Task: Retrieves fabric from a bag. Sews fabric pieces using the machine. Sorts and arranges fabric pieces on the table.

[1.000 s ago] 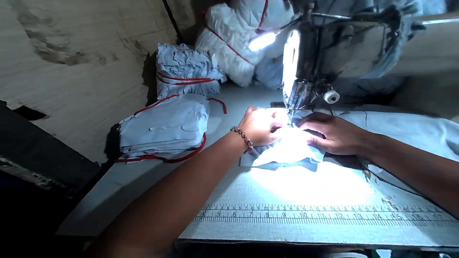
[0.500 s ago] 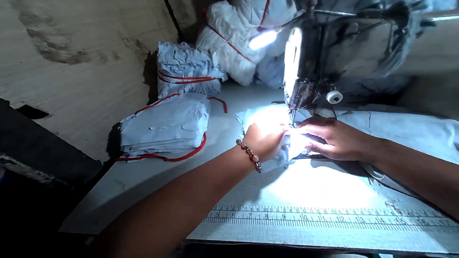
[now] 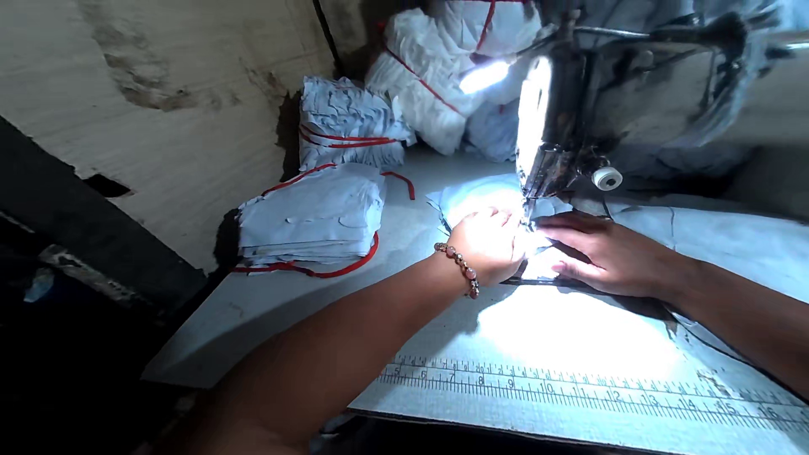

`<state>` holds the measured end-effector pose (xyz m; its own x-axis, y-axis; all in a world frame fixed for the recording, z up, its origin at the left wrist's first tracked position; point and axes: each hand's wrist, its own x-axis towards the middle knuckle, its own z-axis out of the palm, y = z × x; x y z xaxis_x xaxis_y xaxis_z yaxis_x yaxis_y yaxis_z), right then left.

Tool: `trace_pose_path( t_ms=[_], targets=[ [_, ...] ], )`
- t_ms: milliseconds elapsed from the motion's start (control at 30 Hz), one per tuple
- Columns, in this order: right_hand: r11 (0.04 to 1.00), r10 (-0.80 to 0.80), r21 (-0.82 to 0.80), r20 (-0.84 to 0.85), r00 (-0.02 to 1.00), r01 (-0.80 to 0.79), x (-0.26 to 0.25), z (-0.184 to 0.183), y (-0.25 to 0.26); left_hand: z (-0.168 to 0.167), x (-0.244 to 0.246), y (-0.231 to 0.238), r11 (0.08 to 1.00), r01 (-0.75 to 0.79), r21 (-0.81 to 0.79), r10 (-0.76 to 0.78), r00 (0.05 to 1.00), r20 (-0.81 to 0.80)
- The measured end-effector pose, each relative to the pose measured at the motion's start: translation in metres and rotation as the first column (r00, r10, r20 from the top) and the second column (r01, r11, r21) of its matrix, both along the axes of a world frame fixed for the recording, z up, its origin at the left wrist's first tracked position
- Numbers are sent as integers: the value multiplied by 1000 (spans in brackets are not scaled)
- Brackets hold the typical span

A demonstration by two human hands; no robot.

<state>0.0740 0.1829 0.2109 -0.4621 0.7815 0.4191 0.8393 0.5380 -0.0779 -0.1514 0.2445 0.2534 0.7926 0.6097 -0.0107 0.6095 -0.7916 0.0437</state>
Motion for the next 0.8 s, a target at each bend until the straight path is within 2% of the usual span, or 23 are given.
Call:
trace_pose_path(
  t_ms=[133,233,300,367,467,567,633,700,800],
  targets=[
    [999,17,44,25,1000,-18,2,-4,2,-11,3,19,999,5,-36,-3,998,62],
    [973,184,139,21,983,-185,-5,-1,-3,-3,-15,24,993,2,-116,8,996,93],
    [923,337,187,25,941,-336,-12,6,-5,8,-36,24,996,-34,-86,37,999,36],
    [890,421,181,32,907,-419,-27,14,-6,19,-68,20,996,-32,-85,28,999,-41],
    [857,480,178,63,875,-483,-65,29,4,27,-133,4,980,-18,-196,16,1000,-13],
    [820,534,205,59,843,-534,-120,44,34,22,-193,-17,952,-111,-284,151,981,123],
    [831,537,171,1,844,-529,-163,54,57,19,-224,-34,923,-193,-332,265,946,189],
    [854,501,160,3,866,-494,-208,59,83,20,-248,-48,889,-281,-361,363,913,184],
    [908,419,6,36,907,-419,-260,61,116,24,-276,-58,865,-399,-305,465,865,188]
  ],
)
